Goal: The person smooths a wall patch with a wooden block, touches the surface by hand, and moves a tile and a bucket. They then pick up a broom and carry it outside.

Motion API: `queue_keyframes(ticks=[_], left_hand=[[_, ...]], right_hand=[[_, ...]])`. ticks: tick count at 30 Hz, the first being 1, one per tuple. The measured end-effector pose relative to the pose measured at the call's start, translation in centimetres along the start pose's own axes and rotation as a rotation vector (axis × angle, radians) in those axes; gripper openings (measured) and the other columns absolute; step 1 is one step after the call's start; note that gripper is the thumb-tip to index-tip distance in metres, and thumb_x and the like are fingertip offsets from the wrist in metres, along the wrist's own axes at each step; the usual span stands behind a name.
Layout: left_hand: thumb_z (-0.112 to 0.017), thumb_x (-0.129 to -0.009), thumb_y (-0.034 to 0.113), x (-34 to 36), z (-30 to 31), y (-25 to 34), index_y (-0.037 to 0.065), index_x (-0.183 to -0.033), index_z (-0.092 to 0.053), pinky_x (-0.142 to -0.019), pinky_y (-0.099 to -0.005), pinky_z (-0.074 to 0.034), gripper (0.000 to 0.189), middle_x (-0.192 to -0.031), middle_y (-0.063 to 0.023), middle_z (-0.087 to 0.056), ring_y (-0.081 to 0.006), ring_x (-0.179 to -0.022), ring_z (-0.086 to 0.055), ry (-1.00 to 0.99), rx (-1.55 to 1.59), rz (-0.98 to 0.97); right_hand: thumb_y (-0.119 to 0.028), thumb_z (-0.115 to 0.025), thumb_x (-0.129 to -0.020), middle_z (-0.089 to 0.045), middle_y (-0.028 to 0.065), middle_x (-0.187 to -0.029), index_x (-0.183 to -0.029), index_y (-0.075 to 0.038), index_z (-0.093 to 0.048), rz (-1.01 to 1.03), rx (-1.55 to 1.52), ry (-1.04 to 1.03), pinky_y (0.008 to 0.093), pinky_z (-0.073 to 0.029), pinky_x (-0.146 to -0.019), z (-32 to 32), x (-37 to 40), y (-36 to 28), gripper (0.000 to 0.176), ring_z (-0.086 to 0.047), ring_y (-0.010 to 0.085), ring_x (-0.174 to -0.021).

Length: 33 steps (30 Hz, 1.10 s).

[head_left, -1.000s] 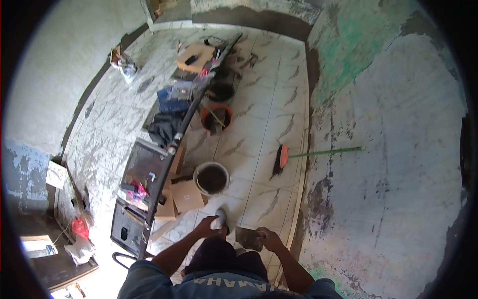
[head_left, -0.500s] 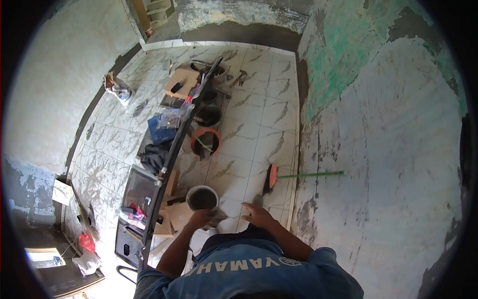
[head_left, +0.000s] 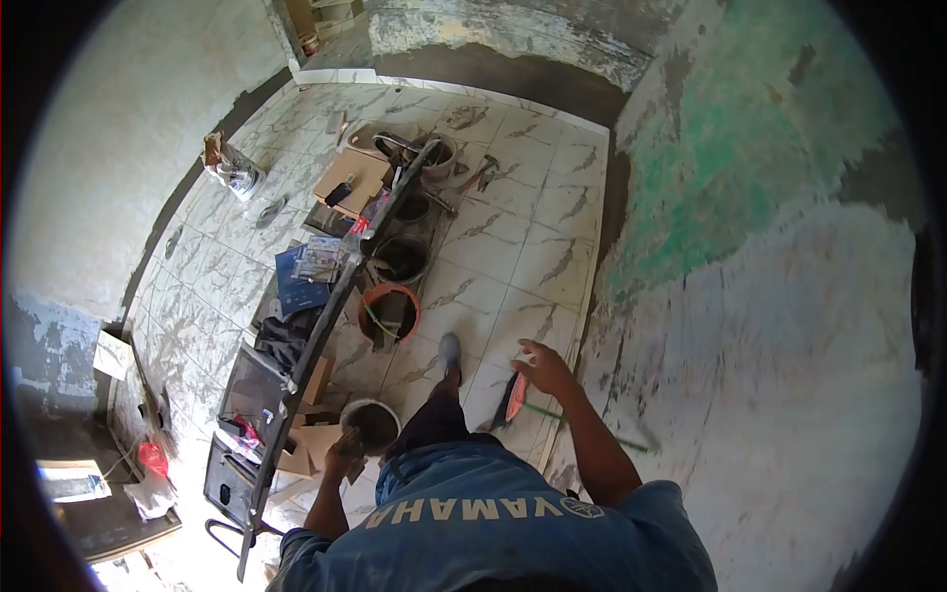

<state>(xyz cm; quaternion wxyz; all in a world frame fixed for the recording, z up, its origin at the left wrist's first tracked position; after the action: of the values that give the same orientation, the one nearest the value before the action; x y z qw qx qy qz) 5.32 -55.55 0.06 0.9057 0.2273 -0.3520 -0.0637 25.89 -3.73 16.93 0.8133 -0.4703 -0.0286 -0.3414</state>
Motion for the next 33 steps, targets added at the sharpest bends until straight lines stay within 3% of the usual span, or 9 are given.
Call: queue_keyframes(ticks=[6,11,12,19,21,25,27,29,33], left_hand=[[-0.067,-0.067,0.025,-14.9,-6.4,9.0,0.002,-0.101,-0.06,-0.075,-0.0409,-0.049,0.042,-0.095,-0.0205,-0.063,-0.0348,-0.092,-0.061,-0.151,-0.052,0.131],[-0.065,-0.068,0.028,-22.6,-5.4,19.6,0.001,-0.095,-0.062,-0.076,-0.0424,-0.048,0.038,-0.096,-0.0227,-0.062,-0.0356,-0.092,-0.06,-0.258,-0.039,0.061],[-0.064,-0.068,0.028,-23.5,-4.5,22.1,0.002,-0.096,-0.062,-0.077,-0.0425,-0.048,0.038,-0.097,-0.0225,-0.062,-0.0355,-0.093,-0.06,-0.239,-0.084,-0.093],[-0.063,-0.068,0.021,-24.9,0.1,32.2,0.0,-0.106,-0.057,-0.072,-0.0374,-0.048,0.044,-0.089,-0.0224,-0.063,-0.0303,-0.086,-0.063,-0.207,0.079,0.085],[-0.065,-0.068,0.024,-24.4,-0.6,34.0,0.011,-0.119,-0.054,-0.085,-0.0381,-0.046,0.054,-0.109,-0.018,-0.06,-0.0309,-0.103,-0.057,-0.277,0.157,0.349],[-0.063,-0.07,0.019,-22.8,-7.4,37.1,0.006,-0.131,-0.042,-0.094,-0.0293,-0.04,0.066,-0.125,-0.0122,-0.052,-0.022,-0.112,-0.052,0.092,0.495,0.1],[-0.063,-0.072,0.025,-20.4,-9.6,43.8,0.006,-0.126,-0.048,-0.09,-0.0318,-0.043,0.059,-0.119,-0.0137,-0.056,-0.0228,-0.107,-0.055,0.258,0.439,0.362],[-0.06,-0.075,0.035,-16.5,-16.0,48.0,0.007,-0.117,-0.054,-0.078,-0.0379,-0.047,0.051,-0.099,-0.0138,-0.065,-0.0248,-0.095,-0.061,-0.009,0.494,0.791],[-0.062,-0.074,0.03,-14.6,-21.3,61.9,0.008,-0.115,-0.055,-0.076,-0.0359,-0.047,0.047,-0.096,-0.0111,-0.065,-0.0216,-0.091,-0.061,-0.048,0.713,1.025]], right_hand=[[-0.038,-0.065,-0.078,-0.059,0.0223,-0.108,-0.12,-0.002,-0.049,0.112,-0.05,-0.078,0.037,-0.047,-0.082,2.7,-18.6,-2.8,0.057,-0.061,0.0317,-0.092],[-0.038,-0.064,-0.079,-0.059,0.0205,-0.108,-0.118,-0.001,-0.051,-0.042,0.291,-0.147,0.0378,-0.047,-0.083,9.7,-30.8,5.0,0.055,-0.059,0.03,-0.098],[-0.038,-0.064,-0.079,-0.059,0.0208,-0.108,-0.117,-0.001,-0.051,-0.076,0.362,-0.16,0.0382,-0.047,-0.083,11.5,-32.5,6.9,0.055,-0.059,0.031,-0.098],[-0.042,-0.064,-0.077,-0.055,0.0213,-0.112,-0.116,-0.004,-0.053,-0.07,0.698,-0.359,0.0416,-0.042,-0.09,19.0,-47.4,11.0,0.056,-0.053,0.0353,-0.104],[-0.043,-0.065,-0.076,-0.052,0.0215,-0.117,-0.115,-0.007,-0.054,-0.033,0.795,-0.446,0.0434,-0.042,-0.09,20.2,-54.5,10.7,0.054,-0.05,0.0352,-0.109],[-0.04,-0.064,-0.077,-0.046,0.0215,-0.124,-0.119,-0.005,-0.051,0.295,1.049,-0.567,0.0437,-0.039,-0.093,19.2,-73.8,3.9,0.057,-0.044,0.035,-0.115],[-0.034,-0.065,-0.076,-0.045,0.0199,-0.125,-0.118,-0.006,-0.051,0.553,1.151,-0.595,0.0429,-0.038,-0.093,15.3,-85.5,3.7,0.052,-0.043,0.0341,-0.115],[-0.03,-0.067,-0.075,-0.044,0.0185,-0.125,-0.115,-0.006,-0.052,0.55,1.204,-0.684,0.0424,-0.038,-0.094,11.7,-94.4,2.0,0.049,-0.043,0.0324,-0.114],[-0.026,-0.068,-0.074,-0.04,0.0157,-0.13,-0.115,-0.006,-0.052,0.673,1.243,-0.698,0.0423,-0.037,-0.096,4.8,-106.8,-0.2,0.049,-0.04,0.0306,-0.119]])
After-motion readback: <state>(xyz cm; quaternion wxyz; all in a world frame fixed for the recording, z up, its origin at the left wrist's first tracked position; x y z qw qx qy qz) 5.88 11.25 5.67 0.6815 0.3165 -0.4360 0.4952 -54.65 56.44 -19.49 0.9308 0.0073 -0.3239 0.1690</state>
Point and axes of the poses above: each hand's wrist, its own x-axis away from the middle knuckle, its own z-axis out of the back of the hand, y = z × x, the point moved 5 cm from there along -x, towards the middle knuckle
